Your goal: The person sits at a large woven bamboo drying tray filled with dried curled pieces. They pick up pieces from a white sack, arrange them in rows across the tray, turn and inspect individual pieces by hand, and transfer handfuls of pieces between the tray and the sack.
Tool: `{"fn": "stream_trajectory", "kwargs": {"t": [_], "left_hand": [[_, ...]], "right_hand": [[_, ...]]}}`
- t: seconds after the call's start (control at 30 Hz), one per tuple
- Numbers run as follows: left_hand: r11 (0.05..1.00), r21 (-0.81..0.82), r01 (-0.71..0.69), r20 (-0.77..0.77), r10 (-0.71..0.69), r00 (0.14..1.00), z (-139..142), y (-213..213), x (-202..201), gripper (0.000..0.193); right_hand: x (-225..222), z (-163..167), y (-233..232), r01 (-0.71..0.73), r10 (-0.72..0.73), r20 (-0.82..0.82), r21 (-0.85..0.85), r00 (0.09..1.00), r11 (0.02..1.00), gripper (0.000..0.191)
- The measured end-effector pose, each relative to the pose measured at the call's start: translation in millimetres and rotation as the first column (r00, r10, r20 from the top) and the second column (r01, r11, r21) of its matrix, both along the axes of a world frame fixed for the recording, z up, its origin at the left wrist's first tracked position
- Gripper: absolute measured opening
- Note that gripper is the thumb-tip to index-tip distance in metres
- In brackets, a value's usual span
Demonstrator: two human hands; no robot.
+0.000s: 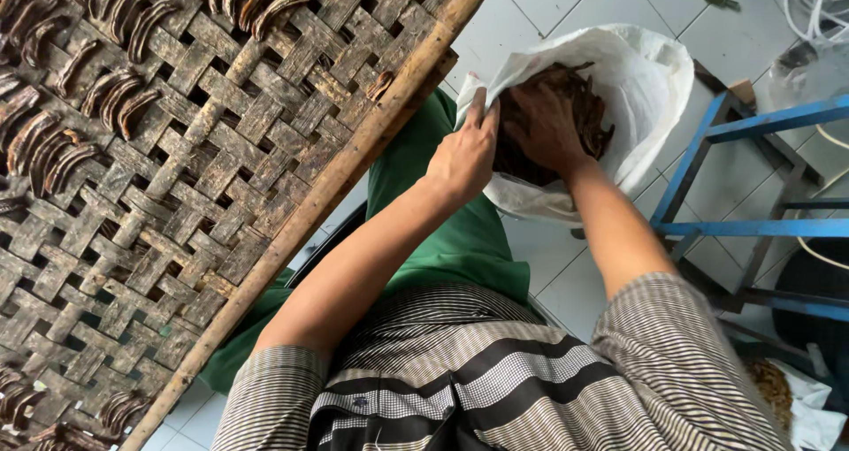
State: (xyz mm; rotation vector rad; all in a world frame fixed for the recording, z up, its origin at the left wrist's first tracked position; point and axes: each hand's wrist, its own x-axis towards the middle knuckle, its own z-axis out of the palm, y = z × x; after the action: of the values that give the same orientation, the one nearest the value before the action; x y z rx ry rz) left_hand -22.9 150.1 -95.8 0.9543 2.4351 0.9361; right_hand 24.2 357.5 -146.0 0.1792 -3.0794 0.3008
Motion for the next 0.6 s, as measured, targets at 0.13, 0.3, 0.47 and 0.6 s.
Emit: {"fn": "stream_trajectory", "kwargs": {"t": [0.13,0.3,0.47,0.6], "left_hand": [[0.998,-0.052,0.024,0.069,-0.021,0.997,-2.9,-0.8,2.8,0.086],[1.000,-0.017,0.000,0.050,0.000,0.999,1.7,-3.5,1.3,0.084],[0.996,-0.073,0.048,0.041,-0.045,0.998,29.0,-37.9,0.9,0.085],[0.964,0.255,-0.077,-0.273,0.148,0.950,59.4,-115.1,0.4,0.064]], "right_hand": [[8.5,-18.6,31.8,0.355,-0.351,0.051,-0.106,0.935,0.929,0.061],[38.6,-12.7,55.2,0.591,-0.531,0.449,0.008,0.719,0.807,0.084],[39.5,42.6,34.1,0.379,-0.461,0.447,0.264,0.766,0.887,0.052],[16.1,128.9,-30.9,0.147,-0.152,-0.083,-0.061,0.985,0.987,0.015]]}}
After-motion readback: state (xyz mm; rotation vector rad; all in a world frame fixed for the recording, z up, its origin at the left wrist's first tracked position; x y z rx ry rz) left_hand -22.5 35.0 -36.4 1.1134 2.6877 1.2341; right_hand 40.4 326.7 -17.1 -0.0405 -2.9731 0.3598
